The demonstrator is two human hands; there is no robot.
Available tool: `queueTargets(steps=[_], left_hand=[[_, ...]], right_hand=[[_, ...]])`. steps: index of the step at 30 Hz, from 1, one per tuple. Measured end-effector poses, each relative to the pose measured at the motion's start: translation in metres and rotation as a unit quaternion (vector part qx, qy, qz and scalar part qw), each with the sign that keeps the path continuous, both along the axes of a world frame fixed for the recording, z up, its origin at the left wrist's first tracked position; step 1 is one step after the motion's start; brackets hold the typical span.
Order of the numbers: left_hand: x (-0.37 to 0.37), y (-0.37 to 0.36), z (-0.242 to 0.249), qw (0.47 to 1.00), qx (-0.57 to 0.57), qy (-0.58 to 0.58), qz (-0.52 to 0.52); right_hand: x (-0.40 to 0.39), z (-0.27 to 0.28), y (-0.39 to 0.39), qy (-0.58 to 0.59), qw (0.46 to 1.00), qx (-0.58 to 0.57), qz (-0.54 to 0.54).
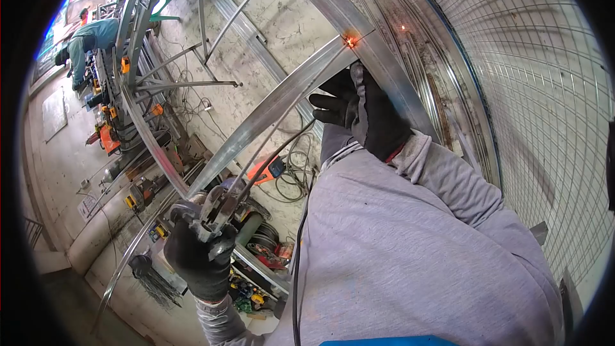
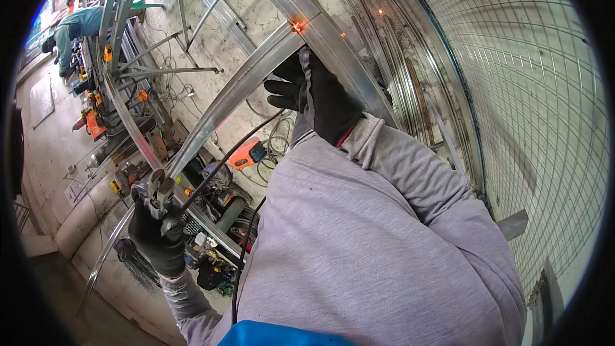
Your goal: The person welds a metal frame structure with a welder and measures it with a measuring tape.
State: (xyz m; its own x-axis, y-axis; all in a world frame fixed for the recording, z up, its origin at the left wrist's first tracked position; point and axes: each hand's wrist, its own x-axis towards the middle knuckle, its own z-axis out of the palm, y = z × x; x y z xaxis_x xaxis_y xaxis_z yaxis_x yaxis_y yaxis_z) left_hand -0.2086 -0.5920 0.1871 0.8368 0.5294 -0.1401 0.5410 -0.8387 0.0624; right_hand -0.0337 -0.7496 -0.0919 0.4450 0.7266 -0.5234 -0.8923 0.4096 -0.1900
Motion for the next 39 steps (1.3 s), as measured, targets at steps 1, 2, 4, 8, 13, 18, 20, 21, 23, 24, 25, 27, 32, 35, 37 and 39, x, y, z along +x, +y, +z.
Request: queueTargets(steps=[1,2,4,8,13,18,20,21,23,24,25,27,32,35,37,39], left_hand=[[0.002,-0.002,-0.002,1.000,0.000,0.000,0.000],[0.004,-0.004,-0.005,0.999,-0.021,-0.018,0.020],[0.003,-0.006,-0.007,0.998,-0.043,-0.035,0.041],[0.003,-0.004,-0.005,0.998,-0.037,-0.013,0.041],[0.004,-0.003,-0.006,1.000,-0.012,-0.013,-0.011],[0.001,-0.003,-0.009,0.999,-0.009,-0.034,0.000],[0.003,-0.004,-0.011,0.999,-0.016,-0.041,0.008],[0.004,-0.005,-0.011,0.999,-0.024,-0.047,0.016],[0.002,-0.004,-0.008,0.999,-0.017,-0.027,0.006],[0.001,-0.003,-0.007,1.000,-0.010,-0.008,-0.003],[0.002,-0.002,-0.007,1.000,-0.010,-0.007,-0.003],[0.003,-0.001,-0.008,0.999,0.004,-0.017,-0.043],[0.003,-0.006,-0.002,0.999,-0.032,0.026,0.023],[-0.006,-0.010,-0.001,0.985,-0.114,-0.006,0.126],[-0.031,0.005,-0.003,0.979,-0.133,-0.013,0.156],[-0.036,0.011,-0.004,0.990,-0.090,0.004,0.112]], right_hand=[[0.000,-0.001,0.000,0.002,1.000,0.000,0.002],[0.000,-0.001,0.000,0.001,1.000,0.000,0.003],[0.000,-0.001,0.000,0.003,1.000,0.002,0.002],[0.000,0.003,-0.001,0.002,1.000,-0.005,-0.006],[-0.002,-0.003,0.001,-0.001,1.000,-0.005,-0.001],[-0.002,0.000,0.000,0.001,1.000,-0.002,-0.002],[-0.003,-0.002,0.000,0.001,1.000,-0.002,-0.001],[-0.003,-0.002,0.000,-0.003,1.000,0.000,-0.003],[-0.003,-0.002,-0.001,-0.008,1.000,0.001,-0.004],[-0.003,-0.001,-0.001,0.006,1.000,0.005,-0.003],[-0.003,0.000,-0.001,0.020,1.000,0.008,-0.002],[-0.026,-0.058,0.005,0.010,0.986,0.164,-0.025],[-0.015,-0.029,-0.005,0.032,0.992,0.118,-0.012],[-0.017,-0.023,-0.009,-0.162,0.976,0.145,0.027],[-0.016,-0.022,-0.013,-0.084,0.980,0.179,-0.012],[-0.012,-0.018,-0.003,-0.014,0.997,0.078,0.008]])
